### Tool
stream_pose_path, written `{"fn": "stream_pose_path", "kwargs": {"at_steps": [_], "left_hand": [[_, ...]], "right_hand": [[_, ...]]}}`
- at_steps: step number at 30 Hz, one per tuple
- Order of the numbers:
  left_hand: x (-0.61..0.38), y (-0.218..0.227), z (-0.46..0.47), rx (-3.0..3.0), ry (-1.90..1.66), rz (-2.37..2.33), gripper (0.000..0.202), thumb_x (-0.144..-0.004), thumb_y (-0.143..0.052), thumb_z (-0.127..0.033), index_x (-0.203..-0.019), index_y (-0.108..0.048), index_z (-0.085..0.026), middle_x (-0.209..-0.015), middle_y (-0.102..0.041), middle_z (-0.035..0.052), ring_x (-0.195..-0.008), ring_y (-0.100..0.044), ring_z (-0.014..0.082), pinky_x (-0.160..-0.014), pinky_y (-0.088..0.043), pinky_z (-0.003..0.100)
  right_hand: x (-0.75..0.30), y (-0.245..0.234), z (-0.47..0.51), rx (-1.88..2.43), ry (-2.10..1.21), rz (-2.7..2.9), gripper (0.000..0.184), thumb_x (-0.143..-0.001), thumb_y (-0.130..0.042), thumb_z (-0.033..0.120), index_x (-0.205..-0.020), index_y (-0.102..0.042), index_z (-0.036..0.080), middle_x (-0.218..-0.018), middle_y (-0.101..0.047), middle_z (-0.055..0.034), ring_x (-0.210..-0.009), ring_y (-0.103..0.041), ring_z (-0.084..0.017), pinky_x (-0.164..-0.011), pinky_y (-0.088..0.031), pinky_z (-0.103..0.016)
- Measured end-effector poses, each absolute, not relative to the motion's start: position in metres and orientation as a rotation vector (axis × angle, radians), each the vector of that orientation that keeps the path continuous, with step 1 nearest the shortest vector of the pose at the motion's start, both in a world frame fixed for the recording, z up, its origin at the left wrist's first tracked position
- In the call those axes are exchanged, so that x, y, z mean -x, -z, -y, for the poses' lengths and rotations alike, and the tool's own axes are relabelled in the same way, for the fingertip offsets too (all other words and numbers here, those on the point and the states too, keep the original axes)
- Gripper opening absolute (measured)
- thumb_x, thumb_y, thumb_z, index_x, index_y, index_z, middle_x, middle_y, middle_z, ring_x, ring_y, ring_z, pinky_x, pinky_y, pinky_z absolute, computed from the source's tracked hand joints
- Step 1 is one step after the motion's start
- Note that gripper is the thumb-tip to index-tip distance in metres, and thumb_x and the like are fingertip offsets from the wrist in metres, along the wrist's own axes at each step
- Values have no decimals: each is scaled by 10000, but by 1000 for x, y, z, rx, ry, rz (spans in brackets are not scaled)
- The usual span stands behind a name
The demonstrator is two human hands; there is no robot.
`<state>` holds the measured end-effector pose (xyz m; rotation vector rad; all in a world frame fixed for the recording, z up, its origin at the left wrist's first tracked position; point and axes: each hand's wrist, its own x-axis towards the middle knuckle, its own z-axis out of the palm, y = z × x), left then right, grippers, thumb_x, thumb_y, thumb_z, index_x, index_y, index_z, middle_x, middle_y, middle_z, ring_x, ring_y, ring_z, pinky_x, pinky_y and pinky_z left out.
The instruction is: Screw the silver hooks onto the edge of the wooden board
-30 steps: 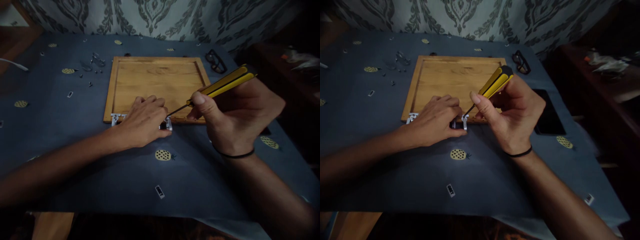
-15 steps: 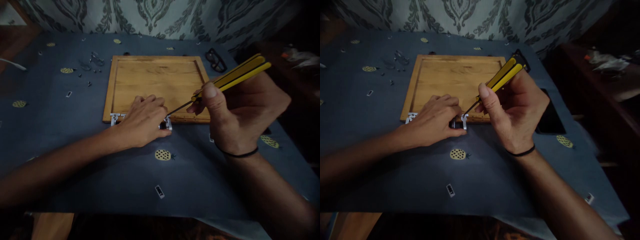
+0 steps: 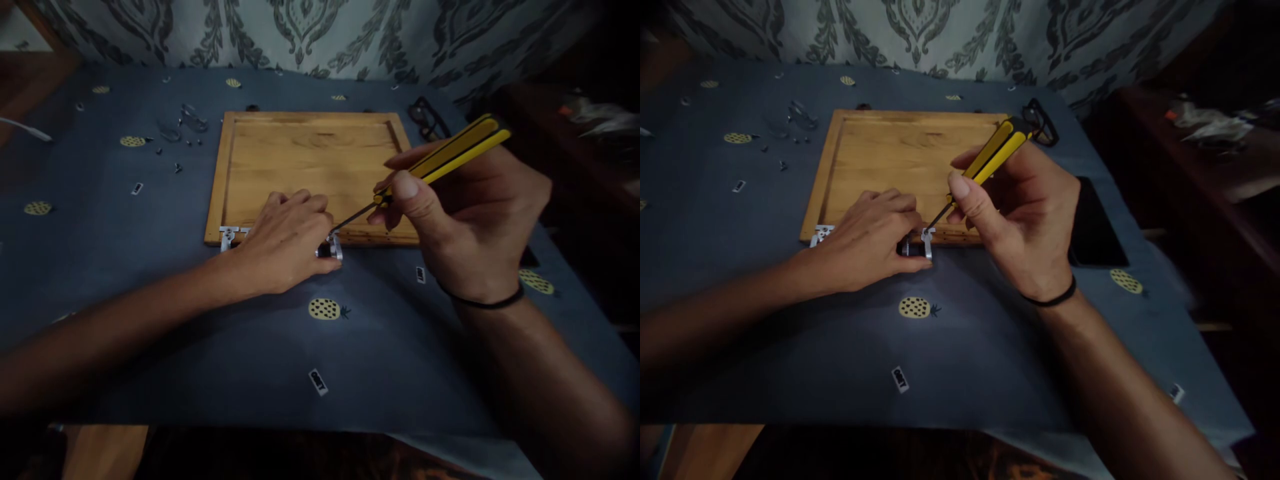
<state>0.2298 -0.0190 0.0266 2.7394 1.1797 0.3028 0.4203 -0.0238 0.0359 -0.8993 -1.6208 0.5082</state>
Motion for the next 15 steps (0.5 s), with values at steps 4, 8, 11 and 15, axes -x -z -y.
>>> {"fn": "stream_pose_path", "kwargs": {"at_steps": [4,8,11,15], "left_hand": [[-230,-28,19,-2730,-278,-1184,320,-922,-702,-468,-943,-720,-150,-1037,-669,89,-1055,-593,287,-877,-398,415],[-232,-31,19,-2715,-242,-1197,320,-921,-702,-462,-960,-727,-145,-1038,-668,93,-1064,-591,292,-882,-392,419],[-232,-32,19,-2710,-223,-1195,323,-928,-694,-463,-981,-728,-146,-1045,-669,91,-1073,-590,291,-884,-393,420],[-232,-31,20,-2718,-231,-1198,320,-929,-695,-460,-981,-726,-146,-1041,-667,91,-1077,-585,292,-881,-394,416]], "right_hand": [[-427,-38,24,917,-592,1663,131,-839,-794,338,-969,-798,318,-887,-771,35,-569,-676,-92,-504,-594,-235],[-428,-37,21,913,-527,1704,60,-836,-801,328,-829,-785,270,-691,-720,39,-500,-650,-101,-433,-537,-223],[-422,-34,23,942,-376,1646,164,-796,-844,333,-721,-741,229,-574,-659,41,-427,-592,-90,-379,-448,-204],[-414,-31,28,1041,-289,1581,250,-788,-845,402,-695,-706,216,-576,-640,49,-444,-608,-101,-402,-432,-214]]}}
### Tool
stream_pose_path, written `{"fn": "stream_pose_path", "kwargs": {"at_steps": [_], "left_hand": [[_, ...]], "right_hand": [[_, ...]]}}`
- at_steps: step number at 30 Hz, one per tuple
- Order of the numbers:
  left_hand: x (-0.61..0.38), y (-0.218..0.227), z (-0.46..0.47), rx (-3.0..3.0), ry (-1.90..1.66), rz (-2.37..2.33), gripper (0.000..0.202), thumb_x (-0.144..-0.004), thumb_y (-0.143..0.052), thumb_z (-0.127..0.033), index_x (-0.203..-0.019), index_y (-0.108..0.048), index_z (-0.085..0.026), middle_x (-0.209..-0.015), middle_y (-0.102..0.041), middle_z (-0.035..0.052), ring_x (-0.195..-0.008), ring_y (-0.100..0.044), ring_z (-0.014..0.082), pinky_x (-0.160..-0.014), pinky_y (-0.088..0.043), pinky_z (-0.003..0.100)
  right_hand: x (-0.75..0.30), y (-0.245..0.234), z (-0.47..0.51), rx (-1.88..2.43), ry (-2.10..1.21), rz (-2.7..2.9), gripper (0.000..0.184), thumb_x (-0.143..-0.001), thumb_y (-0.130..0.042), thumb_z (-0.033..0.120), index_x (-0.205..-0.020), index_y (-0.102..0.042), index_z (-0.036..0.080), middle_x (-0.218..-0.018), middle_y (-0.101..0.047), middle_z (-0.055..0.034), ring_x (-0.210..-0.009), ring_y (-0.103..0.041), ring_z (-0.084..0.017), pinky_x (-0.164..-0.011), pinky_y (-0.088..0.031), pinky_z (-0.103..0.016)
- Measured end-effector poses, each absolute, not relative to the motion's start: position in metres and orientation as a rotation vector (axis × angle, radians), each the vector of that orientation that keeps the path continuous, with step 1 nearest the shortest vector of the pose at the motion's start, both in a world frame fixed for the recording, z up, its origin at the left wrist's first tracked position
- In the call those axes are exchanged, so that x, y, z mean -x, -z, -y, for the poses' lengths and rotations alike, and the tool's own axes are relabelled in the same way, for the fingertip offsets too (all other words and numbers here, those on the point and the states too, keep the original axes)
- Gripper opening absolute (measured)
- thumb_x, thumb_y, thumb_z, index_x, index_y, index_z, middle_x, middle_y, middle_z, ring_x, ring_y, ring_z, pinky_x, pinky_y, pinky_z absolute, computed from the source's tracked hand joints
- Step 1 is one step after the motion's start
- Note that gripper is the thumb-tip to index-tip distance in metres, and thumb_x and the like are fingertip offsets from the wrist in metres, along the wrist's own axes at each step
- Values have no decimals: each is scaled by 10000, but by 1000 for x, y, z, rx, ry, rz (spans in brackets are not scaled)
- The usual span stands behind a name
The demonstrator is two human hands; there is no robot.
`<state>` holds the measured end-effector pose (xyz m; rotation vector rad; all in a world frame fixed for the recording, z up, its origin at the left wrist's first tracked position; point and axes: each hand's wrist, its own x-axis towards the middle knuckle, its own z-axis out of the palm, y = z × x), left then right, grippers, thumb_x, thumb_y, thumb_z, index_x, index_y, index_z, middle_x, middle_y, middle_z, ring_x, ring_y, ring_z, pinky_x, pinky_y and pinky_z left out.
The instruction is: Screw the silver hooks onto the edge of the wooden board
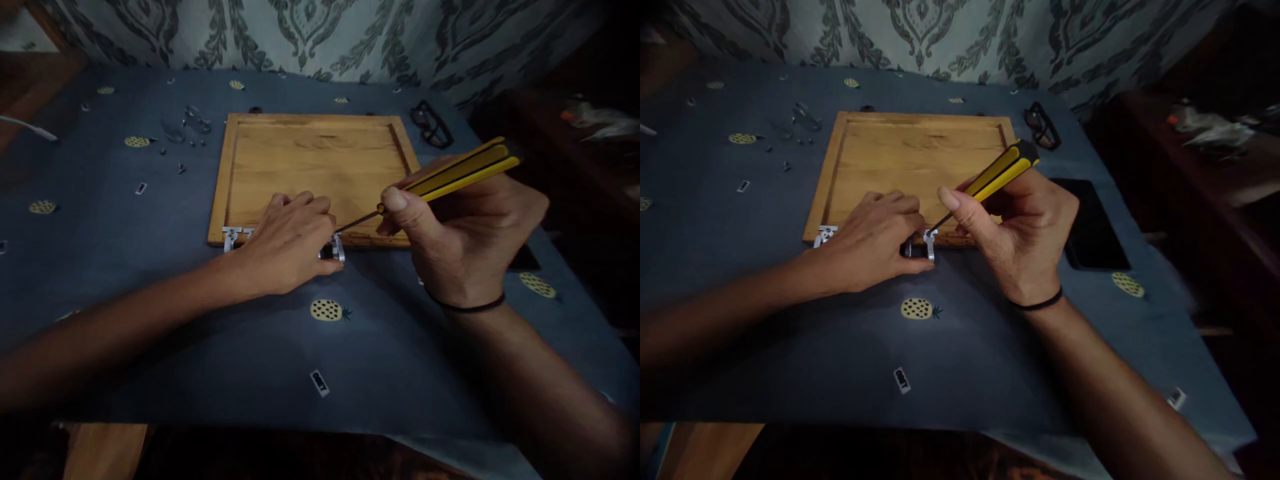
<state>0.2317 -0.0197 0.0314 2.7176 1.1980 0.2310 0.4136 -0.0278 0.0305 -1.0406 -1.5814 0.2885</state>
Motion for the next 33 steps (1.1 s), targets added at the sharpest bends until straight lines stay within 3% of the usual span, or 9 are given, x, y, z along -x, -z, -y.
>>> {"fn": "stream_pose_path", "kwargs": {"at_steps": [7,14,21,27,33], "left_hand": [[-230,-26,18,-2741,-292,-1171,316,-930,-698,-461,-936,-710,-146,-1004,-656,76,-1039,-583,274,-871,-390,406],[-230,-26,18,-2730,-290,-1176,326,-928,-695,-468,-948,-711,-144,-1021,-650,78,-1050,-579,278,-870,-384,411],[-232,-31,19,-2724,-245,-1196,310,-931,-692,-461,-938,-698,-151,-1015,-659,81,-1033,-582,275,-878,-384,403],[-233,-31,19,-2737,-246,-1188,334,-924,-700,-480,-953,-709,-147,-1025,-661,82,-1052,-587,286,-872,-402,422],[-233,-30,20,-2757,-262,-1189,321,-928,-698,-468,-941,-706,-147,-1039,-666,89,-1064,-588,290,-874,-408,424]], "right_hand": [[-414,-32,28,908,-261,1423,268,-895,-730,446,-753,-718,219,-629,-618,20,-450,-622,-121,-393,-439,-262],[-413,-35,30,964,-330,1524,295,-875,-747,443,-712,-677,207,-588,-613,43,-442,-633,-103,-389,-451,-224],[-412,-32,30,966,-381,1556,214,-879,-752,327,-734,-683,185,-568,-627,59,-453,-645,-77,-416,-485,-178],[-412,-33,29,958,-423,1555,278,-845,-788,414,-732,-676,186,-588,-630,62,-451,-654,-91,-402,-487,-186],[-418,-35,29,939,-498,1639,156,-857,-789,382,-808,-728,247,-669,-680,56,-515,-683,-89,-470,-545,-197]]}}
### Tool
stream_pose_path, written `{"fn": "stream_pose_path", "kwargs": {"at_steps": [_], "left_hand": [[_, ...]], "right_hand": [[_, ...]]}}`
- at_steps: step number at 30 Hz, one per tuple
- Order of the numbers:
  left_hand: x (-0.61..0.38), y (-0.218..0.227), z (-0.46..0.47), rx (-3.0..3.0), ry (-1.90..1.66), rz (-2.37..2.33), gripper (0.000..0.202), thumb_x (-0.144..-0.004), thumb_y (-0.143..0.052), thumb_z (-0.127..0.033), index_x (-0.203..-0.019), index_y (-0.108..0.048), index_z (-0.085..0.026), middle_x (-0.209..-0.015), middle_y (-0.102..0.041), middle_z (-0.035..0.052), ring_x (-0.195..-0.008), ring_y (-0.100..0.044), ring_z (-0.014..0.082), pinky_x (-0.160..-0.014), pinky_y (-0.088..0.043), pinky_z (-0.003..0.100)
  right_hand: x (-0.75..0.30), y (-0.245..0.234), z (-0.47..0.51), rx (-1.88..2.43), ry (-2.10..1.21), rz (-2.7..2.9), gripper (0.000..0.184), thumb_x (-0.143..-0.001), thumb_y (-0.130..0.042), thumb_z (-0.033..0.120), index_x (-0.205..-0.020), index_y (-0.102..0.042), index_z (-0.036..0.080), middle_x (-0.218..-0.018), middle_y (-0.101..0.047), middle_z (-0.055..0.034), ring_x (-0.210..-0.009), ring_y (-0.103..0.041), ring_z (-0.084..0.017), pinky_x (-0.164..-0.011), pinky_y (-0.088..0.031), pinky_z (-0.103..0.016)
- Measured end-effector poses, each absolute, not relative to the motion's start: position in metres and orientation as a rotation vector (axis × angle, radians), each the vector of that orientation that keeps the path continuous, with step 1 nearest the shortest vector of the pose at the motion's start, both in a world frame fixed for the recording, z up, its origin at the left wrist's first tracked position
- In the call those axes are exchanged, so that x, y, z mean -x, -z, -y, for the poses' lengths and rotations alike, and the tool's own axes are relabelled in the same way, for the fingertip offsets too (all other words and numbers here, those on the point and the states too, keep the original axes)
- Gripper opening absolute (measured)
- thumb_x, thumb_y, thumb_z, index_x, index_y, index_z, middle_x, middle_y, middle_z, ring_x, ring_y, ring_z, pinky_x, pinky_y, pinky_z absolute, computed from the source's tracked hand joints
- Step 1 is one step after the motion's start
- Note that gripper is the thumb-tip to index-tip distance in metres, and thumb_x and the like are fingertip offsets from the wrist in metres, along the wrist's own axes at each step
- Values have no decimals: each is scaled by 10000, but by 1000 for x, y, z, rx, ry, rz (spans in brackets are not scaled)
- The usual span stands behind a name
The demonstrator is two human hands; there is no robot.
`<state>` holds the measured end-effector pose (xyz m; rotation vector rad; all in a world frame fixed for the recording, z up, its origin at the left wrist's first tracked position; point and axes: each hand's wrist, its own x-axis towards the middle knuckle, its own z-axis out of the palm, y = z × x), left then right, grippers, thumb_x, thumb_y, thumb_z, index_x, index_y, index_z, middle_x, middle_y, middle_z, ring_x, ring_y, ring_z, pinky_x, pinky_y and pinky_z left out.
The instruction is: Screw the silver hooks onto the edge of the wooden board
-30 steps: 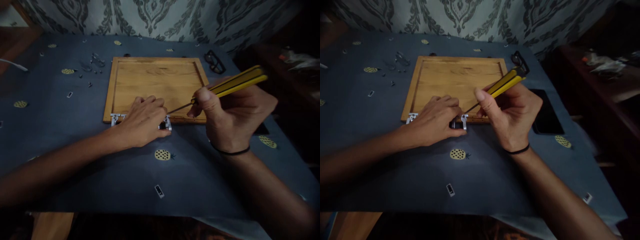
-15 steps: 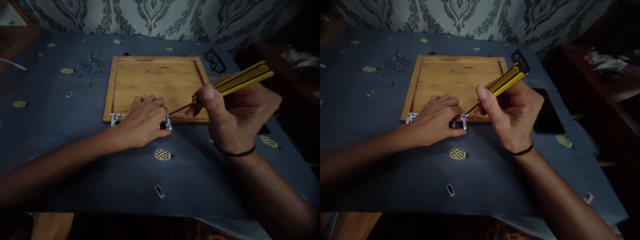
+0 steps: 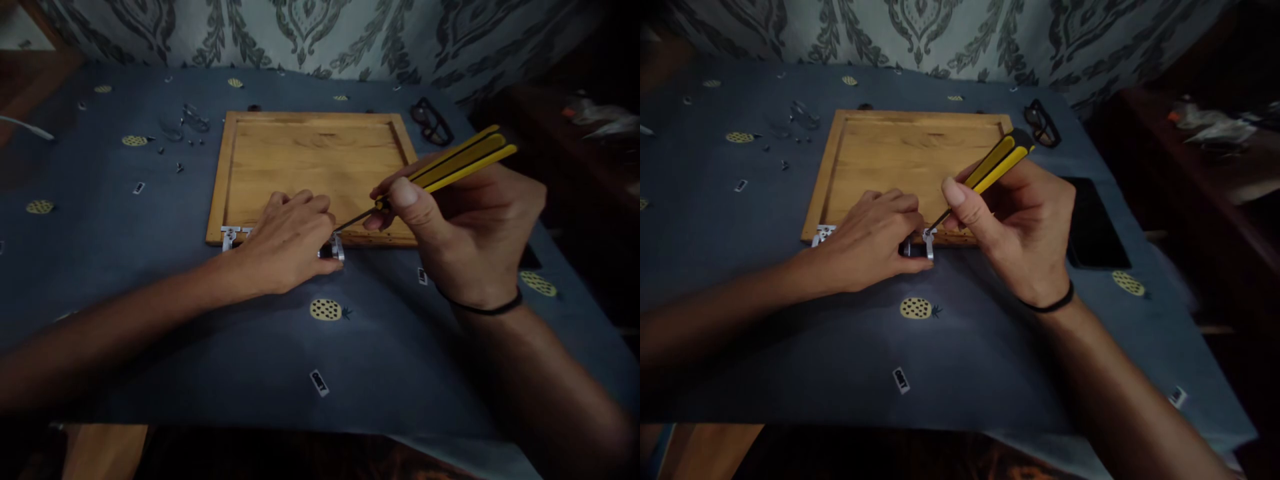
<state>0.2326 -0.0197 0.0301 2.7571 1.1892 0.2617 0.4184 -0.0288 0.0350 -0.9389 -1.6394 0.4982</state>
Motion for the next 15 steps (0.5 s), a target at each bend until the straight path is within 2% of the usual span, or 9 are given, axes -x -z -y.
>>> {"fn": "stream_pose_path", "kwargs": {"at_steps": [4,6,9,12,15], "left_hand": [[-232,-30,19,-2745,-243,-1199,319,-926,-699,-469,-944,-711,-150,-1039,-669,88,-1058,-593,289,-880,-407,425],[-232,-30,19,-2735,-242,-1201,319,-926,-699,-467,-952,-714,-150,-1046,-669,87,-1060,-593,288,-889,-403,427],[-232,-31,19,-2721,-232,-1198,327,-920,-706,-469,-968,-718,-146,-1057,-668,87,-1072,-589,291,-897,-398,430],[-232,-32,19,-2710,-210,-1203,328,-918,-714,-464,-990,-723,-144,-1053,-669,86,-1080,-588,295,-903,-391,433],[-232,-32,19,-2714,-216,-1194,323,-927,-704,-457,-990,-722,-141,-1047,-667,88,-1080,-587,294,-894,-386,427]], "right_hand": [[-423,-37,29,910,-608,1680,121,-894,-754,355,-984,-772,276,-844,-741,36,-585,-707,-92,-544,-604,-236],[-424,-37,28,923,-606,1684,137,-879,-772,349,-1001,-777,286,-856,-748,39,-582,-705,-92,-547,-611,-244],[-423,-39,27,954,-524,1671,119,-833,-816,372,-857,-769,265,-730,-716,51,-514,-659,-82,-470,-555,-215],[-418,-39,28,1015,-423,1610,253,-748,-879,415,-694,-697,249,-605,-636,54,-457,-597,-93,-398,-470,-225],[-412,-38,30,1063,-373,1570,337,-728,-879,482,-648,-655,243,-583,-603,37,-449,-587,-125,-386,-448,-268]]}}
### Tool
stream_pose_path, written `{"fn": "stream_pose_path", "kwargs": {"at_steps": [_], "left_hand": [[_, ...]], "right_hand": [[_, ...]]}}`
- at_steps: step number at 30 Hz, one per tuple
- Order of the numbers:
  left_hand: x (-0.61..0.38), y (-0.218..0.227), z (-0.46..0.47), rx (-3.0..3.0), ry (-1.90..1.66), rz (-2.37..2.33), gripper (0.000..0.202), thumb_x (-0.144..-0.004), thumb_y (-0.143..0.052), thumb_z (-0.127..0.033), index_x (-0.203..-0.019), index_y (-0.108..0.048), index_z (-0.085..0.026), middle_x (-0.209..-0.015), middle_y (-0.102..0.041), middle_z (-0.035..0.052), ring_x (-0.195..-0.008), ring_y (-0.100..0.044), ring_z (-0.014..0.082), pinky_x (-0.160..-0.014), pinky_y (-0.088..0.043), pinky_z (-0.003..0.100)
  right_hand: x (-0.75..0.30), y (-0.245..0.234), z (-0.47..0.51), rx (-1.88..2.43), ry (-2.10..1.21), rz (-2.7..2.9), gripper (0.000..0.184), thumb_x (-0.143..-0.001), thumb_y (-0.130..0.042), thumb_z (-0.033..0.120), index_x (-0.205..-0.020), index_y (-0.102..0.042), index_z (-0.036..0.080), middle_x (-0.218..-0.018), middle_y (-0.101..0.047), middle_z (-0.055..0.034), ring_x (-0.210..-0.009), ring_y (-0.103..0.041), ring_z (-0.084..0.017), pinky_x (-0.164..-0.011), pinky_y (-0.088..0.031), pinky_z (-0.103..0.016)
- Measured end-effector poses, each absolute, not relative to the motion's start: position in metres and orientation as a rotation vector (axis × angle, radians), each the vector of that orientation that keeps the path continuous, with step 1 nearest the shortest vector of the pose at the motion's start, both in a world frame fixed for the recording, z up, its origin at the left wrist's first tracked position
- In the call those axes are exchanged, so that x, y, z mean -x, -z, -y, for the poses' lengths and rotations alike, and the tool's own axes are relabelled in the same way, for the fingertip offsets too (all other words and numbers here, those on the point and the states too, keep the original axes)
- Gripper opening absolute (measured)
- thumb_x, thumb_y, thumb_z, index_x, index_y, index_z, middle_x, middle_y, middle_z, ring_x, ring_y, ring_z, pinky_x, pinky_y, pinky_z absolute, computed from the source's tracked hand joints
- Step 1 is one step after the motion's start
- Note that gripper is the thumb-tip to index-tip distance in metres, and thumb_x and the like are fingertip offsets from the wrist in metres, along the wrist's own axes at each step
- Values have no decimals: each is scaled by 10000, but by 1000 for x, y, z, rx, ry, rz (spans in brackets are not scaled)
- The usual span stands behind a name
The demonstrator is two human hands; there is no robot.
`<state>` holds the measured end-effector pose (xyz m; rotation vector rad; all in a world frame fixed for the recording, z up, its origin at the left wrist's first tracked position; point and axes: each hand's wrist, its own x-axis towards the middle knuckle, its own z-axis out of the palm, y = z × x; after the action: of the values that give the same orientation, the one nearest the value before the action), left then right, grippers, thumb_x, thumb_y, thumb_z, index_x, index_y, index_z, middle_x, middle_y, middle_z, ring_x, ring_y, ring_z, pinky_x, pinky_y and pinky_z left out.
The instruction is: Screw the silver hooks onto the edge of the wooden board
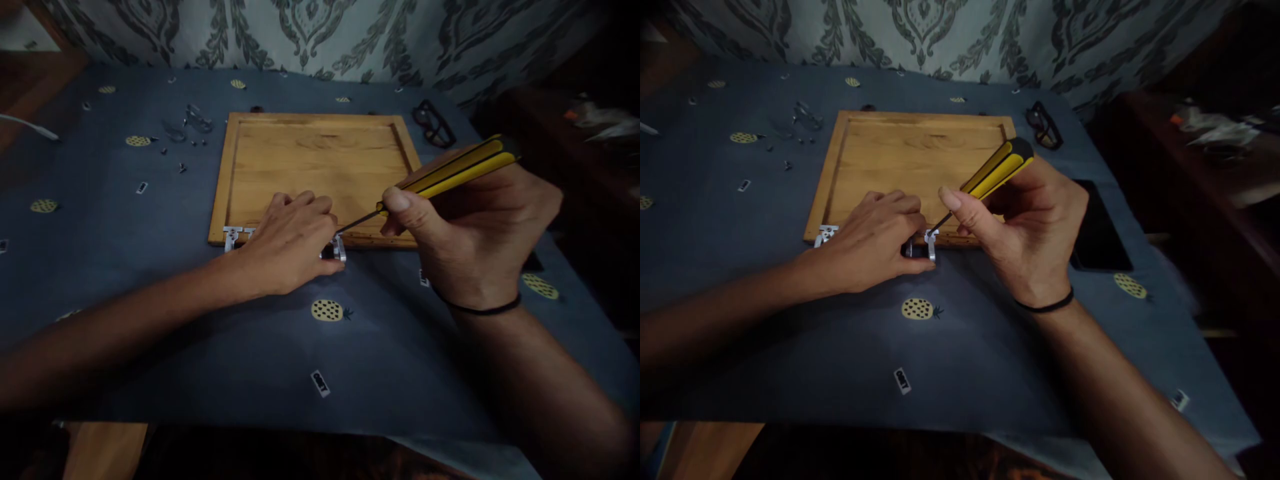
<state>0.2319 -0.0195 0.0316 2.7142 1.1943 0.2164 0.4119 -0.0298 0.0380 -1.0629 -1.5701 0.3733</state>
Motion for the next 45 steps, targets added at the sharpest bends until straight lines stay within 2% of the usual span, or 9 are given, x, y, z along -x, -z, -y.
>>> {"fn": "stream_pose_path", "kwargs": {"at_steps": [4,8,14,17,26,34,37,39,45], "left_hand": [[-230,-29,19,-2727,-269,-1178,300,-932,-693,-446,-921,-709,-146,-1029,-659,86,-1063,-582,284,-869,-382,407],[-228,-27,18,-2724,-277,-1176,299,-935,-686,-445,-925,-704,-146,-1017,-655,83,-1044,-582,279,-875,-383,407],[-231,-30,20,-2722,-260,-1181,311,-942,-678,-457,-950,-712,-147,-1023,-657,83,-1047,-585,281,-881,-395,415],[-231,-31,20,-2729,-251,-1189,304,-944,-677,-452,-959,-718,-152,-1031,-661,86,-1047,-589,280,-884,-408,421],[-231,-32,20,-2735,-244,-1193,318,-935,-684,-467,-947,-721,-152,-1021,-667,88,-1035,-596,279,-883,-415,422],[-232,-33,20,-2726,-212,-1192,325,-924,-701,-468,-968,-717,-147,-1050,-671,90,-1059,-585,285,-879,-402,420],[-233,-32,20,-2724,-199,-1190,324,-925,-702,-461,-976,-721,-141,-1058,-672,93,-1069,-587,287,-887,-402,424],[-232,-32,20,-2727,-216,-1187,318,-928,-699,-457,-972,-722,-142,-1055,-673,94,-1070,-589,291,-884,-402,428],[-232,-32,20,-2724,-229,-1195,307,-925,-698,-450,-972,-719,-147,-1045,-678,94,-1058,-591,293,-874,-399,427]], "right_hand": [[-408,-35,28,952,-176,1442,354,-828,-783,524,-663,-647,242,-550,-579,23,-419,-558,-135,-375,-432,-299],[-411,-36,27,938,-127,1467,305,-899,-724,477,-704,-667,250,-583,-599,9,-485,-578,-131,-434,-439,-299],[-415,-35,30,977,-296,1550,297,-861,-768,427,-711,-657,196,-632,-628,28,-493,-612,-94,-436,-458,-224],[-415,-32,28,930,-323,1560,226,-849,-788,364,-749,-677,194,-654,-648,23,-491,-625,-95,-433,-478,-218],[-416,-30,27,928,-357,1585,195,-805,-838,362,-786,-714,212,-665,-667,29,-502,-652,-115,-433,-473,-230],[-426,-40,25,952,-553,1686,183,-806,-835,388,-961,-770,318,-787,-751,50,-548,-689,-110,-518,-592,-257],[-429,-44,25,949,-568,1770,108,-832,-812,384,-889,-785,297,-831,-770,38,-576,-702,-112,-543,-606,-262],[-430,-44,26,933,-510,1802,92,-839,-807,366,-819,-780,280,-760,-755,41,-559,-689,-110,-519,-583,-246],[-426,-27,27,1098,-122,1715,200,-788,-846,408,-731,-741,248,-626,-668,29,-493,-581,-116,-468,-462,-267]]}}
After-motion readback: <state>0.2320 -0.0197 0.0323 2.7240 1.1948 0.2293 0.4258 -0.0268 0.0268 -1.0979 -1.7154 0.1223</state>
